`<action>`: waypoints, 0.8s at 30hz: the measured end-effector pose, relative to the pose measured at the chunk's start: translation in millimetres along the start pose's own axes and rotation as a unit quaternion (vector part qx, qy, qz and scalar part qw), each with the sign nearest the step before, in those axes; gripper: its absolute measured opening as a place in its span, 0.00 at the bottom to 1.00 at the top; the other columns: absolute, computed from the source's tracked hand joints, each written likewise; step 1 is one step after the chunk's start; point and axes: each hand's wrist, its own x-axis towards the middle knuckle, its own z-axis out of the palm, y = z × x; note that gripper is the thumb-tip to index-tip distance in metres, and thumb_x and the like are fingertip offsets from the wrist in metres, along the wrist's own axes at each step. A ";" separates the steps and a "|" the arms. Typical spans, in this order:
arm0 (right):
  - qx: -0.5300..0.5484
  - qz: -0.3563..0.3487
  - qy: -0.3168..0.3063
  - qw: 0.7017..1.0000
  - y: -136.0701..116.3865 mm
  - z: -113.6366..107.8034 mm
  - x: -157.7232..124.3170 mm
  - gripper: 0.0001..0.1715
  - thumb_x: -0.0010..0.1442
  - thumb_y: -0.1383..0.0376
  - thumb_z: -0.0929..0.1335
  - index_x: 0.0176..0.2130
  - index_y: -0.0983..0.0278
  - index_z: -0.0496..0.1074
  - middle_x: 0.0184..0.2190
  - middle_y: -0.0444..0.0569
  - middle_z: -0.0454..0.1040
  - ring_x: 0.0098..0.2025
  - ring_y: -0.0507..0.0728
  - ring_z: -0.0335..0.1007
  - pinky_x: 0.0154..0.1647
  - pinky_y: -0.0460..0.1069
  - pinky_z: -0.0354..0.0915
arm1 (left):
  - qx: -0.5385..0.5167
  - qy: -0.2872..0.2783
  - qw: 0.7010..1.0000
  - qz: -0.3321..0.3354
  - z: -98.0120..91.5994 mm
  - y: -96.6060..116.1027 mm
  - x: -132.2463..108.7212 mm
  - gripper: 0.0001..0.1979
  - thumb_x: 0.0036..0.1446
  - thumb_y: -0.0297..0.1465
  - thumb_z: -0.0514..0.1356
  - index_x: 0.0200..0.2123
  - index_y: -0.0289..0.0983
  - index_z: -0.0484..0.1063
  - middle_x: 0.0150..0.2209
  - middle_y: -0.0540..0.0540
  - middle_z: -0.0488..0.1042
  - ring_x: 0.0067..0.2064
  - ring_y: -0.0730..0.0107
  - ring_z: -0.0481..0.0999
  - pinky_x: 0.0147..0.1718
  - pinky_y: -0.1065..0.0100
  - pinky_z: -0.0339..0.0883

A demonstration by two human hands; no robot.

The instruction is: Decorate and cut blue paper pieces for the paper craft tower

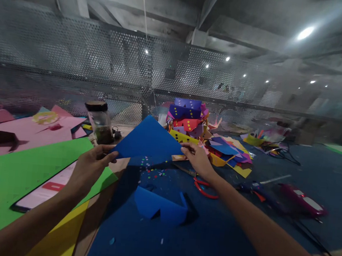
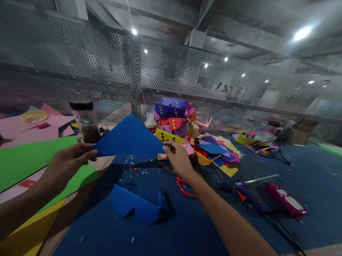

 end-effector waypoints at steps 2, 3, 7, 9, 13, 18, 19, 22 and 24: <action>-0.012 0.002 0.008 1.000 1.8 1.3 -1.2 0.15 0.66 0.59 0.67 0.49 0.62 0.76 0.44 0.53 0.81 0.44 0.61 0.79 0.47 0.56 0.73 | -0.024 -0.005 1.000 -0.012 -0.2 -3.0 1.5 0.25 0.48 0.51 0.67 0.43 0.40 0.77 0.28 0.50 0.80 0.34 0.60 0.79 0.35 0.64 0.70; -0.018 0.004 0.011 1.000 2.8 2.3 -2.0 0.14 0.66 0.60 0.67 0.49 0.62 0.76 0.44 0.53 0.81 0.45 0.61 0.79 0.48 0.56 0.72 | -0.037 -0.009 0.999 -0.020 -0.2 -4.1 2.1 0.25 0.47 0.51 0.68 0.43 0.40 0.77 0.28 0.50 0.80 0.34 0.60 0.79 0.35 0.64 0.69; -0.033 0.012 0.010 0.999 5.4 7.8 -6.3 0.12 0.66 0.63 0.67 0.48 0.62 0.75 0.41 0.51 0.81 0.40 0.59 0.79 0.46 0.55 0.73 | -0.082 -0.011 0.996 -0.039 0.8 -5.9 3.2 0.26 0.45 0.50 0.70 0.42 0.39 0.76 0.33 0.49 0.80 0.34 0.60 0.79 0.36 0.63 0.72; -0.035 0.015 0.005 0.999 5.0 10.5 -8.4 0.12 0.65 0.64 0.66 0.47 0.62 0.74 0.39 0.49 0.81 0.37 0.58 0.79 0.44 0.54 0.73 | -0.099 -0.012 0.994 -0.046 1.2 -6.1 3.3 0.28 0.43 0.51 0.70 0.42 0.39 0.76 0.36 0.48 0.80 0.34 0.61 0.80 0.38 0.62 0.73; -0.034 0.016 -0.002 0.999 2.0 12.1 -10.8 0.12 0.65 0.65 0.66 0.48 0.63 0.74 0.37 0.49 0.81 0.35 0.57 0.78 0.44 0.54 0.73 | -0.114 -0.014 0.992 -0.056 0.8 -6.7 3.9 0.29 0.42 0.50 0.71 0.43 0.38 0.76 0.38 0.48 0.79 0.34 0.62 0.79 0.39 0.61 0.74; -0.031 0.012 0.010 0.999 1.4 9.6 -11.1 0.11 0.66 0.64 0.65 0.47 0.62 0.73 0.41 0.50 0.80 0.37 0.56 0.78 0.43 0.53 0.73 | -0.125 -0.012 0.990 -0.060 -0.4 -9.8 6.1 0.30 0.42 0.51 0.71 0.43 0.37 0.76 0.37 0.47 0.79 0.34 0.62 0.79 0.37 0.62 0.74; -0.030 0.011 0.014 0.999 1.9 9.2 -11.1 0.11 0.66 0.63 0.65 0.46 0.62 0.73 0.42 0.50 0.80 0.36 0.56 0.78 0.42 0.52 0.73 | -0.127 -0.013 0.990 -0.061 -0.5 -11.0 6.8 0.30 0.43 0.51 0.71 0.43 0.37 0.76 0.37 0.47 0.79 0.34 0.63 0.79 0.37 0.63 0.74; -0.025 0.010 0.021 0.999 3.2 8.7 -10.9 0.11 0.66 0.62 0.64 0.46 0.62 0.73 0.42 0.50 0.80 0.33 0.55 0.76 0.39 0.51 0.72 | -0.133 -0.016 0.989 -0.062 -0.6 -15.9 9.5 0.30 0.43 0.50 0.72 0.44 0.37 0.76 0.37 0.47 0.79 0.33 0.64 0.79 0.35 0.64 0.74; -0.023 0.012 0.021 0.999 3.8 8.9 -10.8 0.10 0.66 0.62 0.65 0.45 0.62 0.73 0.39 0.48 0.80 0.30 0.54 0.75 0.39 0.51 0.72 | -0.138 -0.018 0.988 -0.063 -0.6 -19.2 11.3 0.30 0.43 0.50 0.72 0.44 0.37 0.76 0.37 0.48 0.79 0.33 0.64 0.79 0.35 0.65 0.74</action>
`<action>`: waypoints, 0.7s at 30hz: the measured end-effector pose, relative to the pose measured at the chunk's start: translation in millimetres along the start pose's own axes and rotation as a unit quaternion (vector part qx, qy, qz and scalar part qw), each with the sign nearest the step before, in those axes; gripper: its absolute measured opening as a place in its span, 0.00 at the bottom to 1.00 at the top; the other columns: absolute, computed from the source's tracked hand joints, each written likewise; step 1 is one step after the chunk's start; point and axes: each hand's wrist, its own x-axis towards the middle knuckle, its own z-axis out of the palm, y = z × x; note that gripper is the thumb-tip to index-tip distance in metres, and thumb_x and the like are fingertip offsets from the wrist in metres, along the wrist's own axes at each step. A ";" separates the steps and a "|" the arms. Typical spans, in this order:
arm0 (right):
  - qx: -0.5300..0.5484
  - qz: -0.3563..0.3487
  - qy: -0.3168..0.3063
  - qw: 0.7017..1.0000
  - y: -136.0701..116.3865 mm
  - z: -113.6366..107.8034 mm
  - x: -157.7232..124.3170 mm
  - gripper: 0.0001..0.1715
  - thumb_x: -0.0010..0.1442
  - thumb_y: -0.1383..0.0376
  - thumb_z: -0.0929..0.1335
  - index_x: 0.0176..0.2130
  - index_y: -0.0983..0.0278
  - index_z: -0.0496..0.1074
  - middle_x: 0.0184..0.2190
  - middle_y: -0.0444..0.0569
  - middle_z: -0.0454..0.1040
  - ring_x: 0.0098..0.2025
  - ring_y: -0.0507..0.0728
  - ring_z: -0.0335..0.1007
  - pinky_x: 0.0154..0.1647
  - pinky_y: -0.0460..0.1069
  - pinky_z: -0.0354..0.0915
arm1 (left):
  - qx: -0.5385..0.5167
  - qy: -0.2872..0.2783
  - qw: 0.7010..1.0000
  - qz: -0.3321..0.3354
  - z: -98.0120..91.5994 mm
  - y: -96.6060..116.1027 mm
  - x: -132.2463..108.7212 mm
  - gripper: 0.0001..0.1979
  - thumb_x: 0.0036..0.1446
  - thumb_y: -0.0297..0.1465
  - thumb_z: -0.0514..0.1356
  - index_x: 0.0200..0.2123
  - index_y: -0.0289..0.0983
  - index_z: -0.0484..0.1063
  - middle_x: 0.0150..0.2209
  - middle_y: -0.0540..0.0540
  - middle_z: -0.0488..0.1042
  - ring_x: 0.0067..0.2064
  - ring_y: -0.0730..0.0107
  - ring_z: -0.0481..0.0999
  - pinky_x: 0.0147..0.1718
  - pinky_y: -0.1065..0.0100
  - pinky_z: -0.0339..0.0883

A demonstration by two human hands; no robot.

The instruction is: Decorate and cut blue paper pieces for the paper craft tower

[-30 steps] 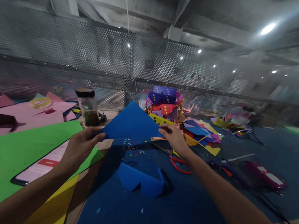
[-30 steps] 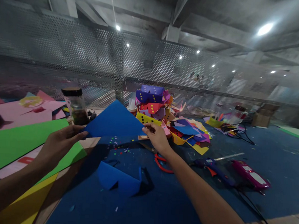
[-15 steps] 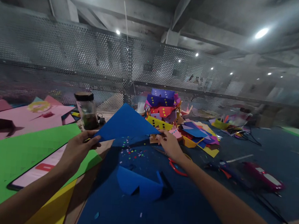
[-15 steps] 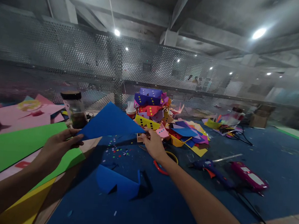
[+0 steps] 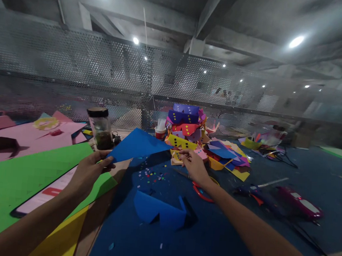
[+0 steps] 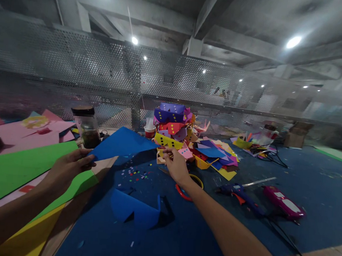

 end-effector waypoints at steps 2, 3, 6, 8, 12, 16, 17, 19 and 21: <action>0.001 0.002 -0.002 1.000 0.2 0.3 0.0 0.09 0.65 0.62 0.65 0.44 0.62 0.73 0.38 0.47 0.79 0.29 0.53 0.75 0.38 0.50 0.71 | -0.002 -0.004 1.000 -0.004 -0.5 -2.2 1.4 0.30 0.43 0.50 0.73 0.44 0.37 0.77 0.37 0.48 0.80 0.33 0.64 0.80 0.35 0.65 0.74; 0.002 0.003 -0.003 1.000 0.2 0.4 0.0 0.09 0.65 0.62 0.65 0.43 0.61 0.73 0.37 0.47 0.79 0.29 0.53 0.75 0.37 0.50 0.71 | -0.003 -0.006 1.000 -0.006 -0.6 -3.0 1.8 0.30 0.42 0.49 0.73 0.44 0.37 0.77 0.37 0.48 0.80 0.33 0.64 0.80 0.35 0.65 0.74; 0.003 0.007 -0.005 1.000 -0.1 0.5 -0.2 0.08 0.65 0.62 0.65 0.42 0.61 0.72 0.37 0.47 0.79 0.29 0.53 0.74 0.36 0.50 0.70 | -0.006 -0.013 1.000 -0.009 -0.2 -3.7 1.8 0.30 0.42 0.48 0.74 0.45 0.37 0.78 0.38 0.48 0.80 0.33 0.65 0.80 0.36 0.65 0.75; 0.002 0.009 -0.006 1.000 -0.5 0.5 -0.5 0.08 0.65 0.62 0.65 0.43 0.62 0.72 0.37 0.47 0.79 0.29 0.53 0.74 0.36 0.50 0.70 | -0.006 -0.015 1.000 -0.010 0.1 -3.6 1.4 0.30 0.42 0.47 0.74 0.45 0.36 0.78 0.38 0.47 0.81 0.33 0.64 0.80 0.36 0.64 0.75; 0.001 0.014 -0.010 1.000 -1.4 0.9 -1.4 0.08 0.65 0.63 0.65 0.42 0.62 0.73 0.36 0.47 0.79 0.29 0.53 0.74 0.37 0.50 0.70 | -0.003 -0.021 1.000 -0.006 0.0 -4.0 1.6 0.32 0.44 0.47 0.73 0.48 0.35 0.76 0.40 0.44 0.81 0.34 0.63 0.81 0.37 0.63 0.75; 0.004 0.020 -0.014 1.000 -1.4 1.8 -2.0 0.08 0.65 0.63 0.65 0.42 0.62 0.73 0.36 0.47 0.79 0.29 0.54 0.75 0.36 0.50 0.71 | 0.004 -0.029 1.000 0.001 0.4 -3.5 1.0 0.34 0.45 0.48 0.72 0.52 0.35 0.75 0.40 0.45 0.81 0.35 0.62 0.83 0.38 0.63 0.76; 0.005 0.020 -0.015 1.000 -1.3 2.0 -2.1 0.09 0.64 0.63 0.65 0.42 0.62 0.73 0.36 0.47 0.79 0.29 0.54 0.75 0.36 0.50 0.71 | 0.006 -0.032 0.999 0.002 0.9 -2.5 0.2 0.35 0.45 0.48 0.72 0.53 0.36 0.75 0.42 0.44 0.81 0.36 0.62 0.83 0.40 0.63 0.77; 0.004 0.020 -0.017 1.000 -0.9 2.4 -2.1 0.09 0.64 0.63 0.65 0.42 0.62 0.73 0.36 0.47 0.79 0.29 0.54 0.75 0.36 0.50 0.71 | 0.012 -0.039 0.999 0.003 2.0 0.4 -2.1 0.37 0.45 0.48 0.72 0.56 0.37 0.74 0.50 0.40 0.80 0.41 0.59 0.85 0.44 0.61 0.77; 0.003 0.019 -0.018 1.000 -0.5 2.7 -1.9 0.08 0.64 0.63 0.65 0.42 0.62 0.73 0.36 0.47 0.79 0.28 0.54 0.75 0.37 0.51 0.71 | 0.020 -0.046 0.999 0.002 3.0 4.2 -4.7 0.38 0.45 0.47 0.73 0.58 0.38 0.73 0.56 0.38 0.79 0.46 0.55 0.85 0.51 0.58 0.76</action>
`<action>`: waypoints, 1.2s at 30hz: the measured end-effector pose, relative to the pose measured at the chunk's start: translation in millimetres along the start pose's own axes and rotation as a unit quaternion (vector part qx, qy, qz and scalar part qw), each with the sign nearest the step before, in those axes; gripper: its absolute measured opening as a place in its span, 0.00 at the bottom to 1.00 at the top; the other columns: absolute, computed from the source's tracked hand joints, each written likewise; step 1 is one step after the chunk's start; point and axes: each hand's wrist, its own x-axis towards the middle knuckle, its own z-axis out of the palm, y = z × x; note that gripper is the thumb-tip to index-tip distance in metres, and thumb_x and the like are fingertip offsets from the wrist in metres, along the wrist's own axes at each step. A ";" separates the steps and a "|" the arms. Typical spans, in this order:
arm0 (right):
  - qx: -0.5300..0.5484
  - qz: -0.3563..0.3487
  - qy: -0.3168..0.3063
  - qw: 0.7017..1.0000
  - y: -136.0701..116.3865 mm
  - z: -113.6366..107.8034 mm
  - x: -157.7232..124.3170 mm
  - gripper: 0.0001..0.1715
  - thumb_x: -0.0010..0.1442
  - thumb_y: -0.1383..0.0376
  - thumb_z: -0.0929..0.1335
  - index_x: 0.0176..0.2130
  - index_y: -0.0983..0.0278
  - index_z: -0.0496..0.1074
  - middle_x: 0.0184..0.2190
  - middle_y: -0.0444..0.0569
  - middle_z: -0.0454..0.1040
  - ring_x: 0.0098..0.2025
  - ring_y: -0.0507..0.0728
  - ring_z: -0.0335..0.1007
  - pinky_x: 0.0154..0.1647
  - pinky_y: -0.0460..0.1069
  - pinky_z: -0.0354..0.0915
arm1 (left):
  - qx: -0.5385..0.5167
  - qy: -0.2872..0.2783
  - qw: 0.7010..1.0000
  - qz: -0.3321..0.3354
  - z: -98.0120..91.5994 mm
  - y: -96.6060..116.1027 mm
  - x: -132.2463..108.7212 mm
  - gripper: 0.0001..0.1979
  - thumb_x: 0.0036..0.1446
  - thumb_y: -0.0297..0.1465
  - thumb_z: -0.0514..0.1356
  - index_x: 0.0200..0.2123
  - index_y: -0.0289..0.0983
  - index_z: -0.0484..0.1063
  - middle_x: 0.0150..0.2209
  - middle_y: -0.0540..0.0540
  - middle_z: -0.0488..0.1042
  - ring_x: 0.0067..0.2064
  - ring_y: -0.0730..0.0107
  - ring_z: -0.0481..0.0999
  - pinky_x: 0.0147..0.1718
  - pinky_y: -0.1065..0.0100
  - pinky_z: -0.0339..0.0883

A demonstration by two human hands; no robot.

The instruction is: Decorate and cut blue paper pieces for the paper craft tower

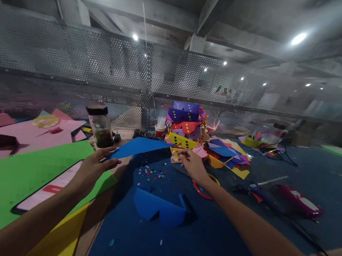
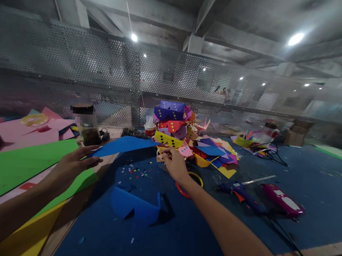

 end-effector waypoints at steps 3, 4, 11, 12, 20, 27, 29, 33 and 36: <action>-0.002 -0.001 -0.002 1.000 0.0 0.4 0.2 0.08 0.64 0.64 0.65 0.41 0.62 0.73 0.36 0.46 0.79 0.28 0.54 0.75 0.37 0.51 0.71 | 0.013 -0.010 1.000 -0.003 0.5 4.2 -1.9 0.42 0.44 0.46 0.73 0.61 0.36 0.71 0.50 0.37 0.83 0.51 0.50 0.84 0.56 0.54 0.73; -0.003 -0.001 -0.002 1.000 -0.1 0.4 0.3 0.08 0.64 0.64 0.65 0.41 0.62 0.73 0.36 0.46 0.79 0.28 0.54 0.75 0.37 0.51 0.71 | 0.018 -0.013 1.000 -0.004 0.4 4.6 -1.8 0.43 0.43 0.46 0.73 0.61 0.35 0.70 0.47 0.37 0.84 0.51 0.48 0.84 0.56 0.53 0.73; -0.007 -0.007 -0.005 1.000 -0.8 0.3 -0.2 0.08 0.65 0.65 0.65 0.41 0.62 0.74 0.37 0.47 0.80 0.28 0.53 0.75 0.36 0.50 0.71 | 0.074 -0.018 0.997 0.003 -1.4 0.4 2.2 0.43 0.51 0.53 0.65 0.63 0.32 0.70 0.46 0.34 0.85 0.51 0.47 0.84 0.54 0.53 0.75; -0.009 -0.009 -0.005 1.000 -0.8 0.4 -0.2 0.08 0.65 0.65 0.65 0.41 0.62 0.74 0.37 0.47 0.80 0.28 0.53 0.75 0.36 0.50 0.71 | 0.088 -0.019 0.996 0.005 -1.5 0.7 2.0 0.42 0.52 0.54 0.64 0.64 0.33 0.69 0.47 0.34 0.85 0.51 0.47 0.84 0.54 0.52 0.75; -0.027 -0.022 -0.005 0.999 -0.7 1.2 0.5 0.08 0.65 0.64 0.66 0.40 0.61 0.75 0.37 0.47 0.80 0.28 0.54 0.75 0.37 0.50 0.71 | 0.243 0.000 0.967 0.079 0.6 2.1 0.0 0.37 0.58 0.53 0.58 0.64 0.37 0.71 0.65 0.34 0.73 0.63 0.41 0.73 0.60 0.48 0.67; -0.041 -0.032 -0.005 0.999 0.5 2.6 -0.3 0.08 0.64 0.65 0.66 0.40 0.61 0.76 0.39 0.48 0.81 0.33 0.56 0.77 0.40 0.52 0.71 | 0.327 -0.005 0.929 0.175 3.6 -5.7 2.9 0.38 0.59 0.53 0.55 0.63 0.34 0.71 0.68 0.33 0.68 0.68 0.42 0.65 0.66 0.46 0.58; -0.042 -0.034 -0.007 0.998 1.3 3.2 -0.5 0.08 0.64 0.65 0.67 0.40 0.61 0.76 0.40 0.49 0.81 0.36 0.57 0.77 0.41 0.52 0.71 | 0.348 0.006 0.918 0.190 3.1 -7.4 3.3 0.36 0.59 0.52 0.54 0.61 0.34 0.73 0.68 0.32 0.67 0.69 0.40 0.64 0.67 0.44 0.55; -0.038 -0.037 -0.015 0.998 3.0 4.7 -1.3 0.08 0.65 0.65 0.66 0.40 0.61 0.76 0.40 0.49 0.81 0.39 0.57 0.78 0.41 0.52 0.72 | 0.378 0.030 0.902 0.206 1.3 -9.6 2.9 0.33 0.60 0.52 0.55 0.57 0.35 0.76 0.69 0.31 0.64 0.68 0.34 0.64 0.67 0.40 0.53; -0.034 -0.039 -0.020 0.998 3.0 5.9 -2.3 0.09 0.66 0.65 0.66 0.41 0.61 0.76 0.41 0.49 0.81 0.41 0.58 0.78 0.41 0.52 0.73 | 0.387 0.039 0.895 0.218 0.8 -9.2 2.3 0.30 0.61 0.51 0.54 0.56 0.37 0.78 0.68 0.32 0.66 0.68 0.32 0.63 0.66 0.38 0.53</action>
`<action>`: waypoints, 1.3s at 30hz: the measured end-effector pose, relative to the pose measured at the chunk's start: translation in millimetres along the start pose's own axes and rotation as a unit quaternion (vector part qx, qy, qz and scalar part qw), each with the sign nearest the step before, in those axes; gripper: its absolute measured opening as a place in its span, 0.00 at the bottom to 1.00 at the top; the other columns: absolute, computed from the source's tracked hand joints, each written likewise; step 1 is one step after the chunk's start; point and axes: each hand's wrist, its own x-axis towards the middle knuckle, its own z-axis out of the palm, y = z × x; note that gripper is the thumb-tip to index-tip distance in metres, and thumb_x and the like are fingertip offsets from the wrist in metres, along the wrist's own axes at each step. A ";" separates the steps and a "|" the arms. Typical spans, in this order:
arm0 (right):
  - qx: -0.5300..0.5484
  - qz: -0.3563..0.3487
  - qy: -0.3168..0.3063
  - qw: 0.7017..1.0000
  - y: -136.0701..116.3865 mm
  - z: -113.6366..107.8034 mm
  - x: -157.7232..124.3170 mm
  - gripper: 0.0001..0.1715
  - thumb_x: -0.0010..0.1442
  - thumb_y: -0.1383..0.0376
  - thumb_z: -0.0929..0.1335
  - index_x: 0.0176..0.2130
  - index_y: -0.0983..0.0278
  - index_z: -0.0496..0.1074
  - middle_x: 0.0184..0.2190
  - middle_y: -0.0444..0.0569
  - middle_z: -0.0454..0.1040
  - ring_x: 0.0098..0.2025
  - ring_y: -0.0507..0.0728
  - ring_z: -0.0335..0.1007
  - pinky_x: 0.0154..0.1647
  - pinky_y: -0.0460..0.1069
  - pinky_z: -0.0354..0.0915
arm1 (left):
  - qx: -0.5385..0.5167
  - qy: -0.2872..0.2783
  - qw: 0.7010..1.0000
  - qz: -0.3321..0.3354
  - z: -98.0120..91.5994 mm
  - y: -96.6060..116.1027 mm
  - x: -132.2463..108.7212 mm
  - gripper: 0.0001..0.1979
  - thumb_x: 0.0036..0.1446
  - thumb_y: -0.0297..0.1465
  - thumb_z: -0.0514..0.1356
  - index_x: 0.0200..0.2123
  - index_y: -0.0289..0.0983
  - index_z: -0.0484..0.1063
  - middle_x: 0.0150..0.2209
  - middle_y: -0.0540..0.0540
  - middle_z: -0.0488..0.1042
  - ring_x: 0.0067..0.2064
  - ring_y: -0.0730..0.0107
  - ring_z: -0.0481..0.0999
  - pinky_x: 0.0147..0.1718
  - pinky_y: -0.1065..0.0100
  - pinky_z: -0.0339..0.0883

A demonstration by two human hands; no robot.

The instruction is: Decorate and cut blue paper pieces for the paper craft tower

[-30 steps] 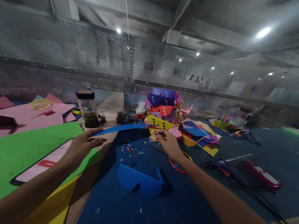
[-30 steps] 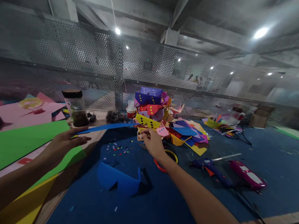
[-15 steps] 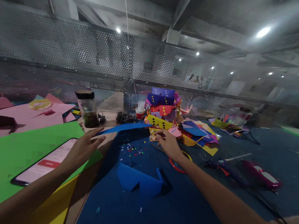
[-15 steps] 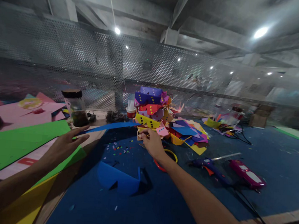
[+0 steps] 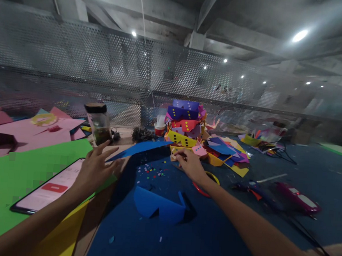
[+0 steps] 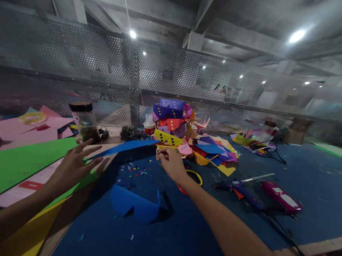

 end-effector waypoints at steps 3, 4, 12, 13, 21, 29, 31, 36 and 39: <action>0.002 -0.001 -0.003 1.000 -1.6 0.8 -0.9 0.09 0.66 0.65 0.66 0.40 0.61 0.77 0.42 0.50 0.81 0.40 0.58 0.78 0.41 0.52 0.74 | 0.000 0.020 1.000 0.023 -1.2 2.8 0.0 0.26 0.61 0.49 0.55 0.53 0.41 0.80 0.65 0.35 0.70 0.68 0.33 0.63 0.66 0.37 0.54; 0.003 -0.002 -0.003 1.000 -2.3 0.9 -1.2 0.09 0.66 0.65 0.66 0.40 0.61 0.77 0.42 0.50 0.81 0.39 0.57 0.78 0.41 0.52 0.74 | -0.005 0.028 0.999 0.032 -1.8 4.8 -0.2 0.25 0.62 0.49 0.55 0.52 0.42 0.80 0.65 0.36 0.70 0.68 0.34 0.63 0.66 0.37 0.54; 0.008 -0.005 -0.013 1.000 -5.1 1.3 -1.8 0.09 0.66 0.67 0.65 0.41 0.63 0.77 0.39 0.49 0.80 0.32 0.54 0.76 0.38 0.51 0.73 | -0.209 -0.106 0.972 0.028 -18.2 50.4 -16.3 0.21 0.64 0.52 0.58 0.44 0.43 0.82 0.49 0.44 0.83 0.54 0.51 0.78 0.55 0.57 0.69; 0.008 -0.005 -0.015 1.000 -5.1 1.6 -2.0 0.09 0.66 0.67 0.65 0.41 0.63 0.77 0.39 0.49 0.81 0.32 0.54 0.76 0.37 0.51 0.73 | -0.233 -0.156 0.960 0.022 -20.4 57.2 -19.5 0.21 0.65 0.51 0.58 0.43 0.43 0.82 0.47 0.46 0.84 0.51 0.53 0.80 0.52 0.59 0.70; 0.008 -0.009 -0.025 1.000 -4.2 3.4 -3.0 0.11 0.66 0.68 0.65 0.41 0.63 0.78 0.40 0.50 0.81 0.35 0.55 0.77 0.37 0.50 0.72 | -0.271 -0.304 0.908 0.098 -14.1 67.3 -29.8 0.13 0.60 0.45 0.66 0.43 0.47 0.83 0.45 0.49 0.84 0.50 0.58 0.79 0.52 0.63 0.69; 0.003 -0.019 -0.032 0.999 -4.7 3.9 -4.4 0.10 0.67 0.69 0.65 0.42 0.63 0.77 0.37 0.49 0.80 0.34 0.56 0.76 0.37 0.50 0.71 | -0.295 -0.304 0.896 0.130 -1.1 58.9 -30.4 0.08 0.62 0.38 0.66 0.42 0.45 0.83 0.43 0.49 0.84 0.48 0.62 0.80 0.51 0.64 0.70; 0.001 -0.021 -0.033 0.999 -4.1 4.5 -4.8 0.09 0.67 0.69 0.65 0.42 0.63 0.76 0.36 0.48 0.80 0.35 0.56 0.77 0.36 0.50 0.71 | -0.292 -0.298 0.899 0.129 -1.5 59.4 -30.5 0.07 0.61 0.38 0.67 0.40 0.45 0.83 0.43 0.48 0.84 0.47 0.61 0.81 0.50 0.64 0.70; -0.014 -0.030 -0.047 0.998 -3.1 5.6 -5.3 0.08 0.67 0.71 0.66 0.42 0.63 0.76 0.34 0.46 0.79 0.29 0.53 0.75 0.34 0.49 0.68 | -0.281 -0.296 0.904 0.125 -2.5 59.4 -30.7 0.07 0.60 0.39 0.67 0.39 0.45 0.83 0.43 0.48 0.83 0.48 0.61 0.80 0.51 0.62 0.70; -0.025 -0.038 -0.049 0.998 -1.6 7.3 -5.4 0.08 0.67 0.71 0.66 0.42 0.63 0.76 0.33 0.46 0.79 0.29 0.53 0.74 0.34 0.49 0.68 | -0.278 -0.294 0.906 0.122 -2.3 59.5 -30.9 0.07 0.61 0.39 0.66 0.39 0.44 0.83 0.42 0.48 0.83 0.47 0.60 0.80 0.51 0.63 0.70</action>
